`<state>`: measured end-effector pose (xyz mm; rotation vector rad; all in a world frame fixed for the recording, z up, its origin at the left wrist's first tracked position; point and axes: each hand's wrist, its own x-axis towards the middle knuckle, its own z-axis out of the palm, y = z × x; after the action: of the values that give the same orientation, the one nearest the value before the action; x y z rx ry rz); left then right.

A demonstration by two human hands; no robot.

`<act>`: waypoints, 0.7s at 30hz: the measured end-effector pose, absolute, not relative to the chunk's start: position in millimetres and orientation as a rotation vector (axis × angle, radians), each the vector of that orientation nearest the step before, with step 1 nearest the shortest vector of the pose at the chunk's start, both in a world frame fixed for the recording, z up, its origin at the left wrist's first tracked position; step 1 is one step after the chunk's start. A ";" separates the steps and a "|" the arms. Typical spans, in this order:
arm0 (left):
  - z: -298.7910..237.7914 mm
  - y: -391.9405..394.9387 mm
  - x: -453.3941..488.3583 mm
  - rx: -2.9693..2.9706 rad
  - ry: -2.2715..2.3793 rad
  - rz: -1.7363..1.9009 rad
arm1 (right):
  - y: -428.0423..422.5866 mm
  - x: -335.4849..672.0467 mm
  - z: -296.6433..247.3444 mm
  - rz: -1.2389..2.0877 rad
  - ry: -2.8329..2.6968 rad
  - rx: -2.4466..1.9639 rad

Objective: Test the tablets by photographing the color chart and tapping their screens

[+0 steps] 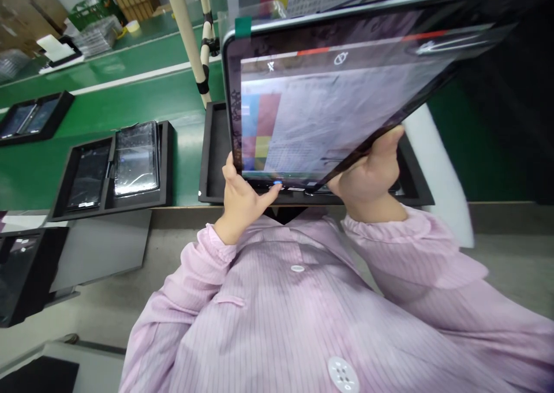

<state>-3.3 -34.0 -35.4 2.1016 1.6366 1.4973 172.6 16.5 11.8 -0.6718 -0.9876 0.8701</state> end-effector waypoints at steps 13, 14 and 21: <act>-37.9 -34.9 -2.8 2.116 1.649 1.514 | 18.6 169.6 12.3 0.819 -0.947 -0.638; -37.9 -35.3 -2.7 2.096 1.649 1.520 | 17.1 170.0 14.2 0.812 -0.986 -0.684; -36.3 -36.4 0.0 2.066 1.644 1.548 | 10.2 175.4 18.6 0.745 -1.279 -1.114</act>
<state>0.0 -36.4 -36.3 2.0663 1.6440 1.5483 175.4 10.2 18.6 -1.1138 -1.2793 0.7446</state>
